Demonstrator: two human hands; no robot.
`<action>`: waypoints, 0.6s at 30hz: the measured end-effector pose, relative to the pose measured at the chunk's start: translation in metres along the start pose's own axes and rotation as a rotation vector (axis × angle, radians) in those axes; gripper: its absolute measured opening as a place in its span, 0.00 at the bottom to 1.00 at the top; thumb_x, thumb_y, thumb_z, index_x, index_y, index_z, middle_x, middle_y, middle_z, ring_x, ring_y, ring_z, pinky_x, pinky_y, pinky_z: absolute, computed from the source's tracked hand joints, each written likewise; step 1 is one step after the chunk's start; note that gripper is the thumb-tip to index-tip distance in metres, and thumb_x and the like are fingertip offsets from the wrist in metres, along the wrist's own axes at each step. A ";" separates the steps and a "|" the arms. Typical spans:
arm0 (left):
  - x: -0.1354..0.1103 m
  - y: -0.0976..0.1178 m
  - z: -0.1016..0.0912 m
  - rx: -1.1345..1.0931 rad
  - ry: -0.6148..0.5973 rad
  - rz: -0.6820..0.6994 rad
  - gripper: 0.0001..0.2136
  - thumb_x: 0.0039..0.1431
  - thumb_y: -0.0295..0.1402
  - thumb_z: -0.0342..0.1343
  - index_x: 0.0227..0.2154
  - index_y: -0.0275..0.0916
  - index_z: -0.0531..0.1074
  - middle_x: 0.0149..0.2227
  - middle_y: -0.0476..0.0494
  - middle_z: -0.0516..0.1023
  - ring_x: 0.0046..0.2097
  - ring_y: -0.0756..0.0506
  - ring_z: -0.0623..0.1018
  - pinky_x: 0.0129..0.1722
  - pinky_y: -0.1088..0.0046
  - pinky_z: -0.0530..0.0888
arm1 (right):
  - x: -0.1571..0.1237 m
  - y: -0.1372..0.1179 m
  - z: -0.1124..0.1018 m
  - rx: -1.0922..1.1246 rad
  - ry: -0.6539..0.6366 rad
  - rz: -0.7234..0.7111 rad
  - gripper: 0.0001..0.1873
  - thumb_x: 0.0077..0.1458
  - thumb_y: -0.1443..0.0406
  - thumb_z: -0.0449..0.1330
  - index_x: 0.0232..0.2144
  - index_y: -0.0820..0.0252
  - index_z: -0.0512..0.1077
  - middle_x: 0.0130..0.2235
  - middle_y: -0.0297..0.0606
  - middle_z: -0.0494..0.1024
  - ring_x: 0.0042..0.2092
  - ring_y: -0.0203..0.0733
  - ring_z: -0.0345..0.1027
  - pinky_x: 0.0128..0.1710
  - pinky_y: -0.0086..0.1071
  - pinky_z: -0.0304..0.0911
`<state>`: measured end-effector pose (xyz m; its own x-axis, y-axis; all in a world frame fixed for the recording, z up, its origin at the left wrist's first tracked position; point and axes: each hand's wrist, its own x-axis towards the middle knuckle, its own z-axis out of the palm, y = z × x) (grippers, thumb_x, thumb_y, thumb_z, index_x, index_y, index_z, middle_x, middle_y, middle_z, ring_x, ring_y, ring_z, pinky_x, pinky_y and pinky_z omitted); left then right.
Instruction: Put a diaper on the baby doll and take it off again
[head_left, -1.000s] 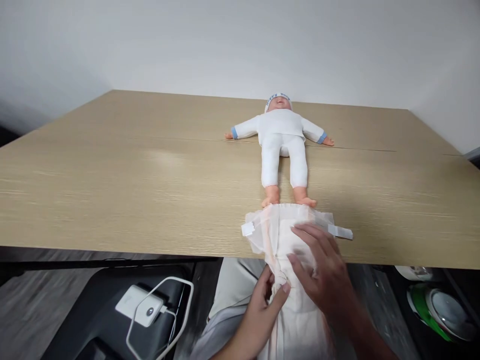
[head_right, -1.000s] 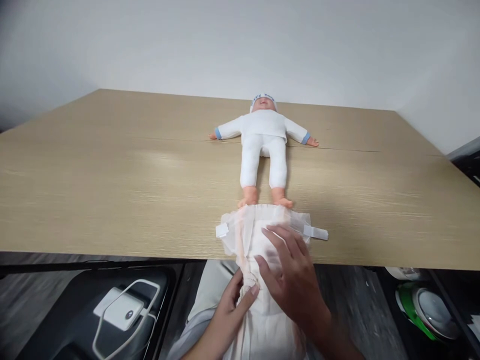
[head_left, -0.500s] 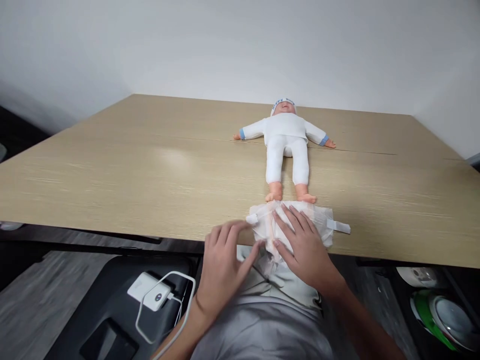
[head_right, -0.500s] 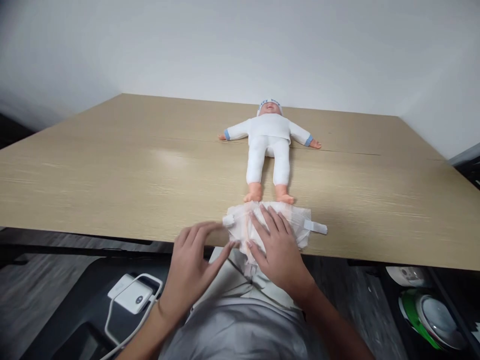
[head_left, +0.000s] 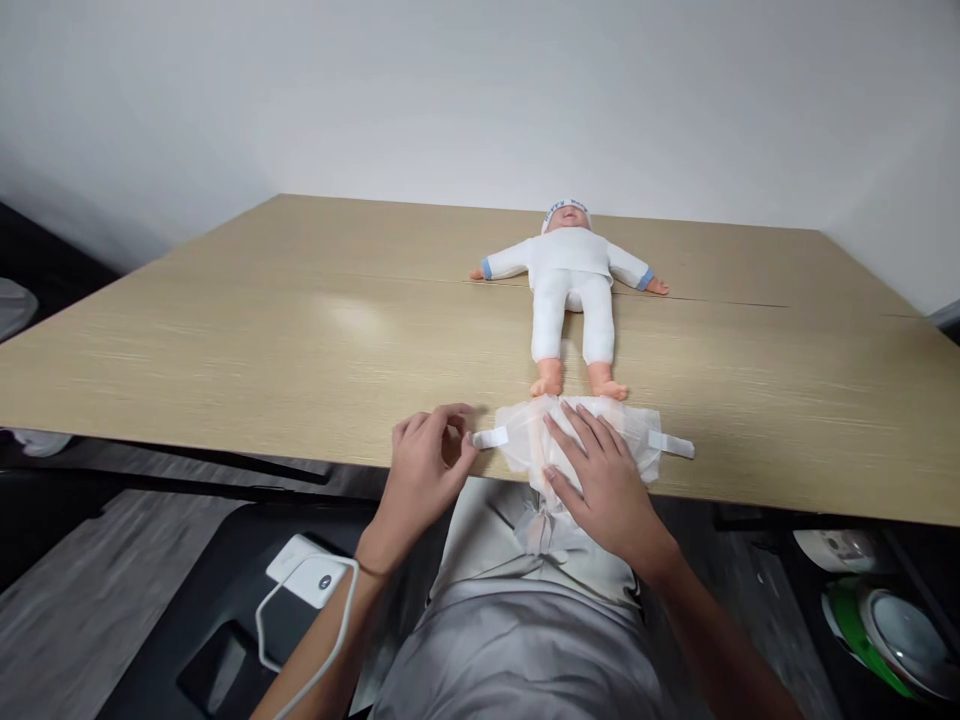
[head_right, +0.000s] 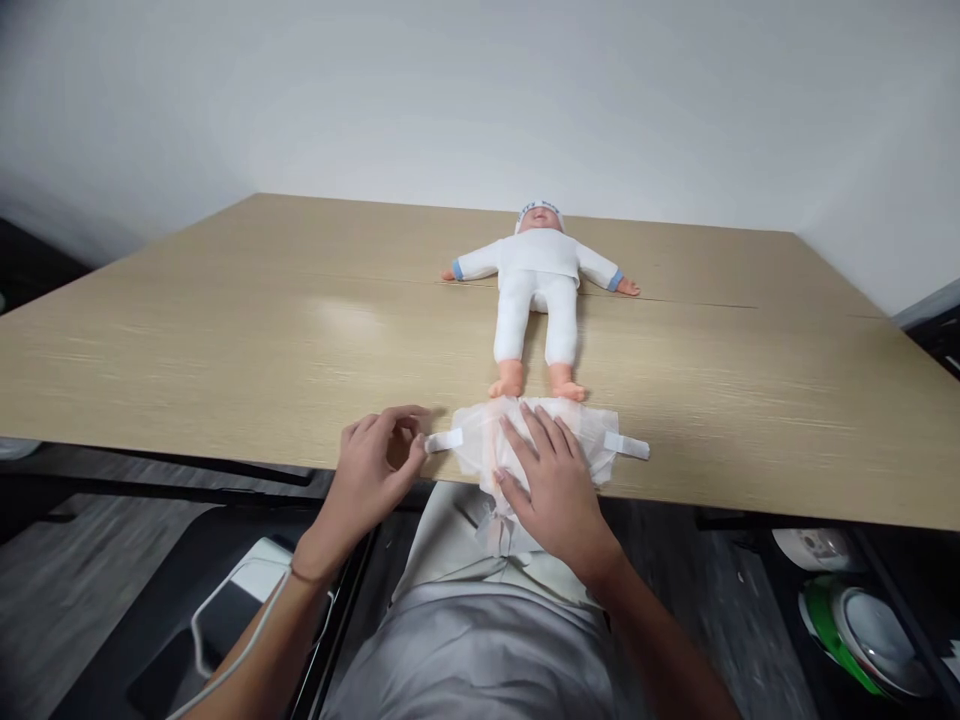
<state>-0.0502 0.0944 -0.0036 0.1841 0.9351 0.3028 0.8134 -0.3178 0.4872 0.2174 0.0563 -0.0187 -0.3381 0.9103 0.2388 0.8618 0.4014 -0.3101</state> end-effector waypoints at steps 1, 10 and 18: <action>0.002 -0.004 -0.001 0.011 -0.008 -0.008 0.13 0.71 0.36 0.55 0.53 0.40 0.75 0.41 0.43 0.82 0.45 0.38 0.78 0.54 0.54 0.68 | 0.000 0.000 0.000 0.002 -0.001 -0.001 0.32 0.76 0.55 0.52 0.77 0.53 0.60 0.79 0.43 0.57 0.79 0.55 0.50 0.78 0.56 0.50; 0.112 0.015 0.031 0.159 -0.112 0.391 0.29 0.67 0.25 0.55 0.70 0.34 0.62 0.70 0.26 0.70 0.71 0.30 0.67 0.70 0.45 0.66 | -0.001 0.002 0.002 0.024 0.016 -0.004 0.33 0.75 0.55 0.54 0.77 0.49 0.60 0.79 0.40 0.57 0.79 0.57 0.50 0.77 0.59 0.52; 0.186 0.057 0.063 0.273 -0.387 1.059 0.45 0.53 0.17 0.65 0.74 0.48 0.63 0.81 0.39 0.52 0.80 0.29 0.55 0.77 0.50 0.54 | 0.001 0.010 0.002 0.050 0.006 -0.037 0.34 0.74 0.54 0.57 0.77 0.48 0.60 0.77 0.41 0.63 0.77 0.58 0.55 0.74 0.57 0.56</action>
<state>0.0652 0.2601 0.0284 0.9620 0.2216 0.1595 0.2347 -0.9697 -0.0679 0.2249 0.0616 -0.0234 -0.3669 0.8943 0.2563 0.8286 0.4394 -0.3469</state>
